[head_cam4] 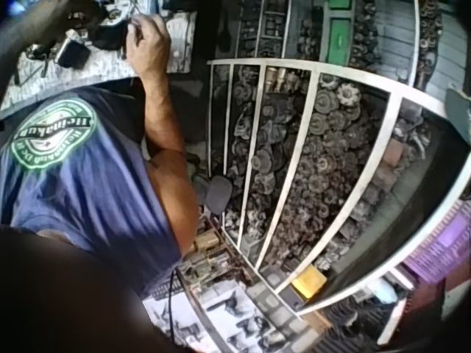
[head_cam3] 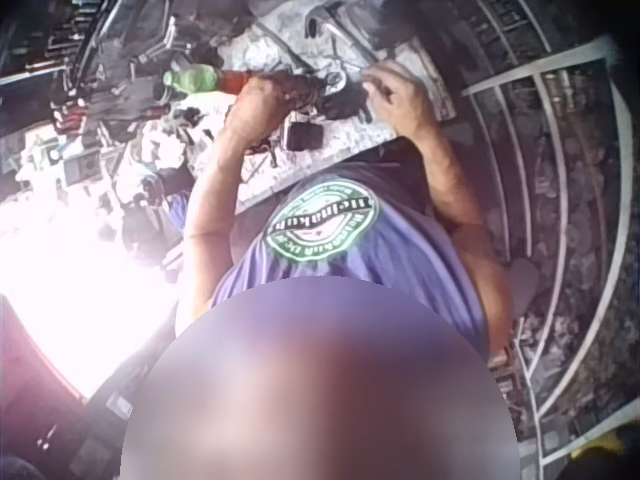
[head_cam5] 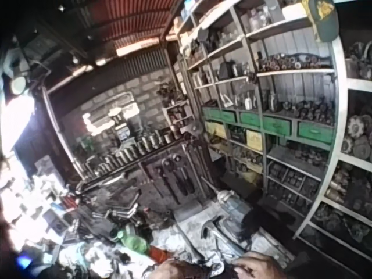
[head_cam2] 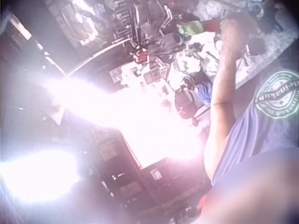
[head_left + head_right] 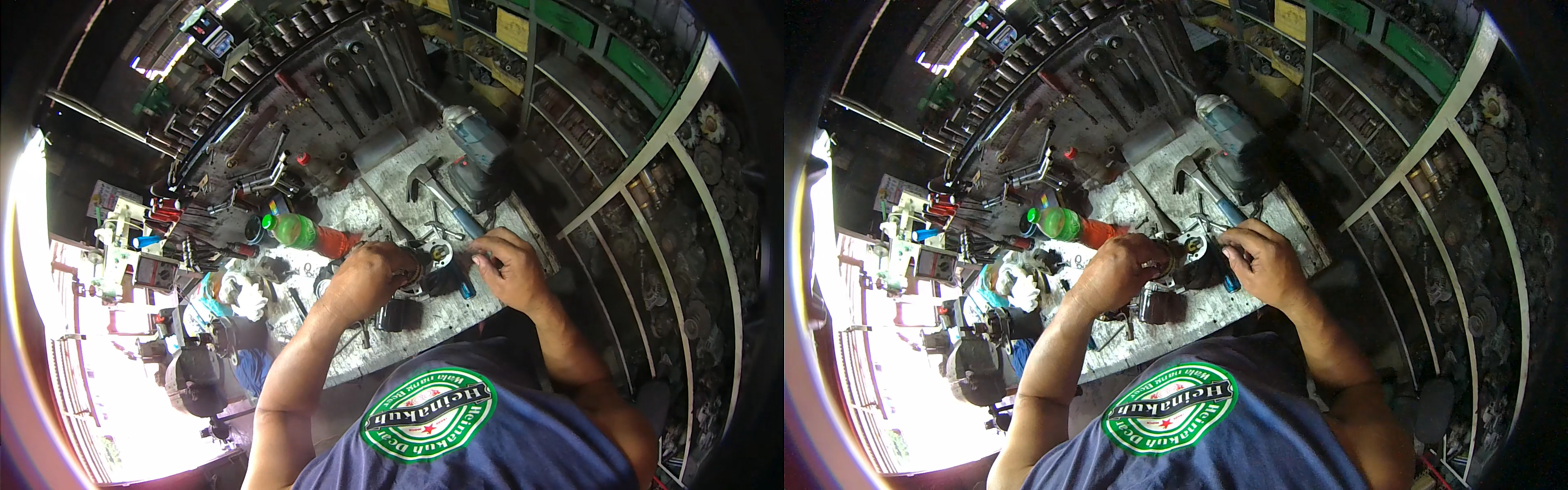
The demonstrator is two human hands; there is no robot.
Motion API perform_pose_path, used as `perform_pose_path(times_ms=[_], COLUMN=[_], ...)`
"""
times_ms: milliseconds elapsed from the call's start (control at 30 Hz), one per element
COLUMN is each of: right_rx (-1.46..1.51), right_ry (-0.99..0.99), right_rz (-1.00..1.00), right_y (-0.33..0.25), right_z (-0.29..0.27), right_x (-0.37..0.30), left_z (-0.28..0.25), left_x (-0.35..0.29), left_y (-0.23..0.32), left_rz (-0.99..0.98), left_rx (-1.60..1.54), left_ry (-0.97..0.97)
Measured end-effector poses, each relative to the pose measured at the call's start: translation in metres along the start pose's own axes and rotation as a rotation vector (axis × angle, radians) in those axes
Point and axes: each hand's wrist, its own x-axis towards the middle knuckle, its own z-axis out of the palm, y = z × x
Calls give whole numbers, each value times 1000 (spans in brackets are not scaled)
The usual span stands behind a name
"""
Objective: The person walks into a workshop and begins assembling small mechanical components on a workbench. They wipe parts with a blue cloth, apply liquid from a bottle, and fit a yellow ring into a cylindrical housing. The person handles multiple small metal parts and tools throughout the process.
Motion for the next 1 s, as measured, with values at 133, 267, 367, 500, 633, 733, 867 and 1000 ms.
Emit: perform_pose_path(times_ms=[133, 267, 367, 500, 633, 733, 867, 1000], right_rx=[2, 6, 20, 30, 93, 208, 387, 351], right_ry=[-2, -16, -21, -66, -130, -249, -514, -751], right_rz=[-26, -42, -26, -1, -80, -170, -252, -209], right_y=[4, 9, 12, 8, -19, -58, -114, -156], right_z=[-6, -9, -10, -7, 10, 38, 101, 182], right_x=[3, 4, 4, 10, 19, 24, 29, 34], left_z=[-5, -12, -8, 11, 39, 62, 95, 110], left_x=[7, 8, 5, -7, -44, -98, -172, -230], left_y=[4, 9, 10, 3, -17, -33, -64, -103], left_rz=[-28, -109, -124, -209, -234, -322, -616, -743], left_rx=[69, 42, 103, 57, -95, -186, -286, -265], left_ry=[-76, -112, 34, 237, 577, 746, 787, 845])
